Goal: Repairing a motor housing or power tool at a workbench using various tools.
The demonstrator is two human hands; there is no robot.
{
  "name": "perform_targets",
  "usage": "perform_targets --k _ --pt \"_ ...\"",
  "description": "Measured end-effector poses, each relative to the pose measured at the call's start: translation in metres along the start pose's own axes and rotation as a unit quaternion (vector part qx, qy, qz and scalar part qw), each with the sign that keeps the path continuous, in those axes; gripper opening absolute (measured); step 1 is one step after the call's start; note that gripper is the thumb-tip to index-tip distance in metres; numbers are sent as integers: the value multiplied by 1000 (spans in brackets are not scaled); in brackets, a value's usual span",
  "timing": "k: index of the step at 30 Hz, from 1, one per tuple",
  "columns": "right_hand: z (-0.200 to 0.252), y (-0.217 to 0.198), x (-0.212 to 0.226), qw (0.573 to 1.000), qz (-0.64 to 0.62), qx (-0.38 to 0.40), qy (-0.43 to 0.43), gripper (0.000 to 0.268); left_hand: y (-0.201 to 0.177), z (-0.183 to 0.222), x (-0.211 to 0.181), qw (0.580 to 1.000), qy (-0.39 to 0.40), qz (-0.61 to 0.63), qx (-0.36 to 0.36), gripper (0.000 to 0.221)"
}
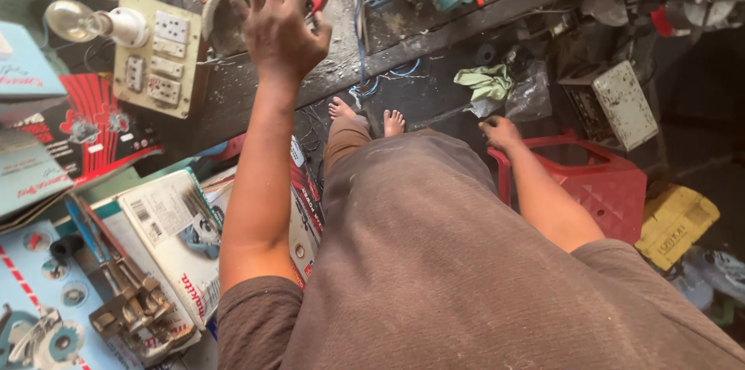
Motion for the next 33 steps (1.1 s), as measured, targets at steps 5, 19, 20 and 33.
perform_targets --k 5,19,20,33 --pt "3 -6 10 999 33 0 -8 35 -6 5 -6 997 77 1 8 28" --pt "-2 3 -6 998 -46 4 -35 35 -12 40 1 988 89 -68 -103 52" --pt "5 1 -5 999 -41 2 -28 36 -9 47 9 987 64 -93 -111 55" --pt "4 -7 -1 1000 17 24 -4 35 3 55 15 994 -49 31 -89 17"
Point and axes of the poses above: each hand's wrist, its own z-axis away from the middle knuckle, its own y-axis out of the palm, x = y × z, the point moved 10 cm from there along -z, towards the middle knuckle, and after that the axes turned 10 degrees about -y, right-handed, at the moved point
